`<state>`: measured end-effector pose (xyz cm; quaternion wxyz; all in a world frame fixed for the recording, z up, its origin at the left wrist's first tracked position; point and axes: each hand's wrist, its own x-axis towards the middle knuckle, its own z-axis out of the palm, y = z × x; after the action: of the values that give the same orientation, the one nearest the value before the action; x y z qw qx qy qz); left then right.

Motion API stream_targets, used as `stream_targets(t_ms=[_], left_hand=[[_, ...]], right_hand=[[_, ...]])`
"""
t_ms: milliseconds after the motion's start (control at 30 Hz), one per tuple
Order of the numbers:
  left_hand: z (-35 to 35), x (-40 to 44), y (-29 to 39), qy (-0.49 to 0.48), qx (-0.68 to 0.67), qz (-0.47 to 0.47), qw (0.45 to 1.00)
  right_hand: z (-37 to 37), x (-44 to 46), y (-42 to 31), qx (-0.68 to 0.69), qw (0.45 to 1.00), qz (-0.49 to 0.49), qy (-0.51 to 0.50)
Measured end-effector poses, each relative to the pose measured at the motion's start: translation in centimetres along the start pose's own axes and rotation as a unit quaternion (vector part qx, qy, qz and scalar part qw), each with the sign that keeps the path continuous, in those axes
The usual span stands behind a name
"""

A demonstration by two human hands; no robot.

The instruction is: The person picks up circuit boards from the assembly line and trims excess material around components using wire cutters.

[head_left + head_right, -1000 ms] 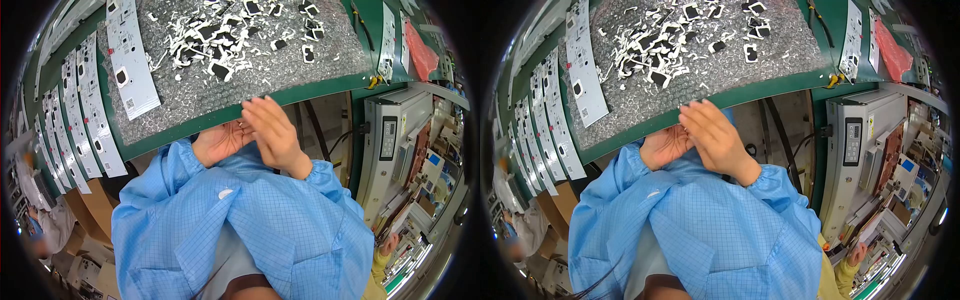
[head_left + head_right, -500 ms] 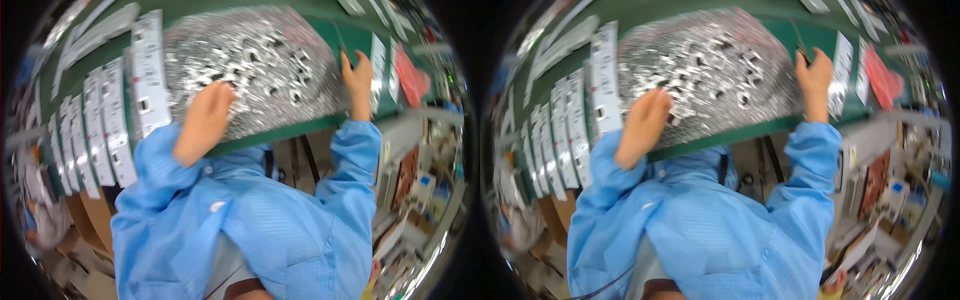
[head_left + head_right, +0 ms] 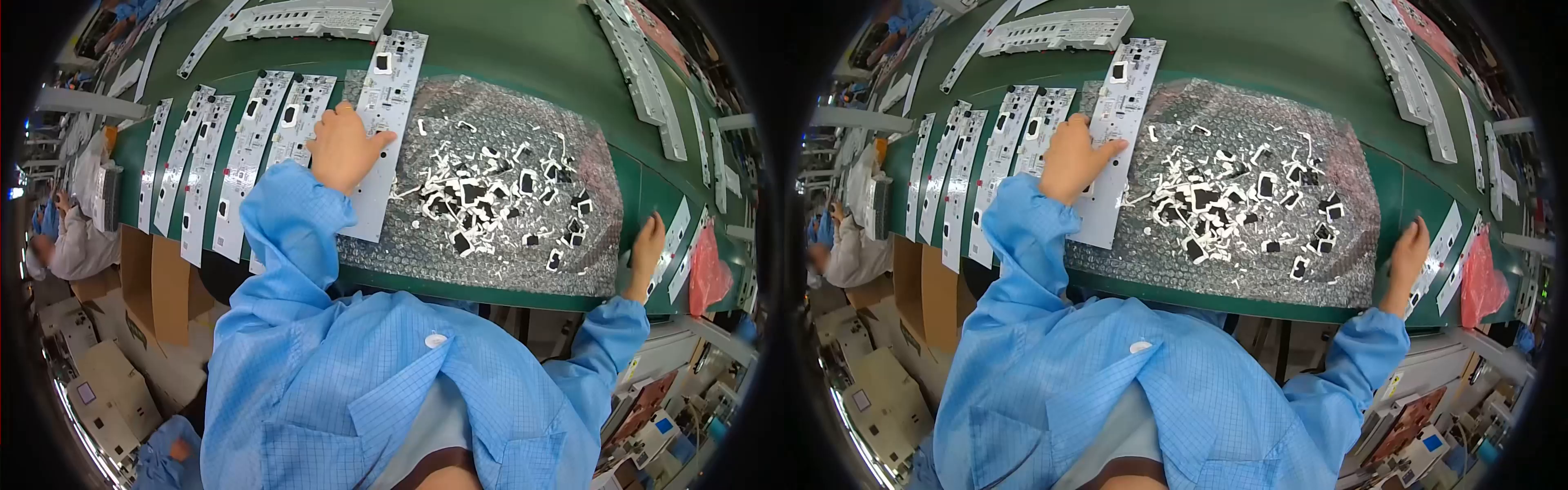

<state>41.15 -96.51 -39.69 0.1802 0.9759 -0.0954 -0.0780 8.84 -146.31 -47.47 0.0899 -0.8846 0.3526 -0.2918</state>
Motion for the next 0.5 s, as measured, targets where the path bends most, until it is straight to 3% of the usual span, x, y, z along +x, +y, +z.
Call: stream_targets(t_ms=[33, 67, 100, 133, 167, 200, 233, 300, 333, 400, 433, 500], left_hand=[[-0.3, 0.2, 0.3, -0.019, 0.011, -0.002, 1.000], [-0.7, 0.4, 0.4, -0.039, 0.021, -0.003, 0.999], [-0.9, 0.8, 0.3, -0.046, 0.016, 0.007, 0.999], [-1.1, 1.0, 0.0, -0.044, 0.014, 0.005, 0.999], [-1.3, 1.1, -0.4, -0.054, -0.080, 0.027, 0.995], [-1.3, 1.1, -0.7, -0.063, -0.172, 0.050, 0.982], [-0.6, 1.1, -1.0, -0.020, -0.231, 0.074, 0.970], [0.5, 1.4, -1.6, -0.013, -0.299, 0.077, 0.951], [0.9, 1.5, -1.9, -0.008, -0.365, 0.080, 0.927], [1.0, 1.4, -1.8, 0.003, -0.384, 0.084, 0.919], [1.0, 1.3, -2.0, 0.038, -0.384, 0.109, 0.916], [0.6, 1.0, -2.2, 0.075, -0.383, 0.134, 0.911]], right_hand=[[-1.1, 0.2, 0.0, 0.177, 0.974, 0.140, -0.021], [-2.8, 0.7, -0.5, 0.344, 0.897, 0.274, -0.042], [-5.2, 0.9, -4.4, 0.448, 0.831, 0.325, -0.052], [-6.0, 0.9, -3.3, 0.572, 0.755, 0.303, -0.102], [-6.6, 1.1, -2.1, 0.683, 0.661, 0.273, -0.148], [-7.5, 0.8, -4.5, 0.721, 0.616, 0.287, -0.136], [-7.9, 0.7, -5.6, 0.722, 0.617, 0.284, -0.136], [-8.2, 0.7, -6.9, 0.844, 0.373, 0.330, -0.200], [-7.8, 0.9, -6.6, 0.844, 0.373, 0.328, -0.203], [-7.0, 1.4, -6.4, 0.869, 0.265, 0.375, -0.185], [-6.7, 1.5, -6.3, 0.868, 0.265, 0.377, -0.188], [-6.6, 1.6, -10.2, 0.802, 0.480, 0.303, -0.186]])
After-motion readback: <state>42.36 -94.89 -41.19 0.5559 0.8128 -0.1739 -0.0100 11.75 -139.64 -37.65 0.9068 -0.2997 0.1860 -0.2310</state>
